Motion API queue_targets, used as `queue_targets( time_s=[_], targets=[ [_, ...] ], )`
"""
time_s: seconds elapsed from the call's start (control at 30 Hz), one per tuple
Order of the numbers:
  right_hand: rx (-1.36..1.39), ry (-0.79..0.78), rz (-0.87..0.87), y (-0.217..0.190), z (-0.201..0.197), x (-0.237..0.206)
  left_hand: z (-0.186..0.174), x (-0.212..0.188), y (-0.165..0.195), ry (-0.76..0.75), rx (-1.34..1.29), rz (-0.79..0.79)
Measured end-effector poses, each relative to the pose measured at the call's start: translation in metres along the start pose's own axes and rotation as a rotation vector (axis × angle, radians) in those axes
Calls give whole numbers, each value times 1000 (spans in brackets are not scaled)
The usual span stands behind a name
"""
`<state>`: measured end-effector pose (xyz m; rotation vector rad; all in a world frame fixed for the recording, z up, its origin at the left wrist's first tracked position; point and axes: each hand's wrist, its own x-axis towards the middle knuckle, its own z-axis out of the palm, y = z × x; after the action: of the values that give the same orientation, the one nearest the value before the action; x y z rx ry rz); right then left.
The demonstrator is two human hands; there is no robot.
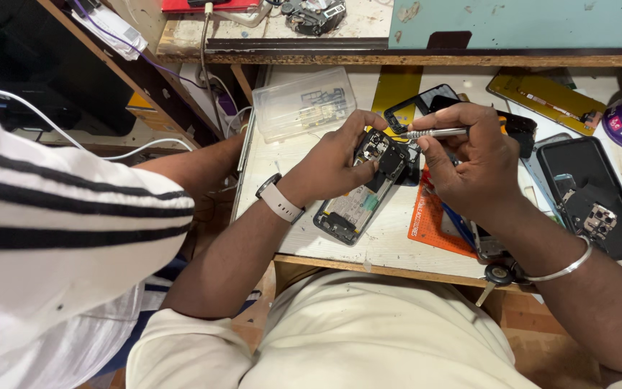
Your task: The person repairs a smartphone at a cluttered workbench. They hold the opened phone, manipulate its internal components and battery by hand, then use a screwdriver to unscrew and re-tighten screws on the phone's frame and rear cover, working on the device throughout the episode.
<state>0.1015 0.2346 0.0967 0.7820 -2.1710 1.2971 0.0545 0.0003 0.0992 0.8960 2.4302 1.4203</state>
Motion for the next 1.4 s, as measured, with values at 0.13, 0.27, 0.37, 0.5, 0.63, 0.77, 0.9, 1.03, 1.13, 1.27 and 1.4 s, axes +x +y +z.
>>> queue_targets(
  time_s=[0.13,0.27,0.37,0.5,0.63,0.77,0.9,1.03,1.13,1.27,1.4],
  targets=[
    [-41,-12,4,-2,-1,2,2,0,-1,6,1,66],
    [-21,-17,-13,-2,0,3,2,0,-1,-5,-22,22],
    [-27,-17,-14,-2,0,3,3,0,-3,7,-18,72],
    [-70,-1,3,-1,1,3,4,0,-8,6,2,76],
    [-302,13,6,-8,-1,6,6,-1,-10,-7,-42,60],
    [-124,24,-314,-15,-3,16,7,3,-6,20,70,83],
    [-312,-50,-11,-15,-4,19,7,3,1,-20,17,-62],
    [-143,-50,-69,-10,-7,19,7,4,5,-28,-7,-85],
    [-318,-98,140,-6,-8,18,7,5,2,-26,-17,-120],
    [-30,-60,-152,-2,-7,16,10,6,-4,4,27,-10],
    [-345,-61,148,0,-3,16,13,7,-7,-35,18,-86]
  ],
)
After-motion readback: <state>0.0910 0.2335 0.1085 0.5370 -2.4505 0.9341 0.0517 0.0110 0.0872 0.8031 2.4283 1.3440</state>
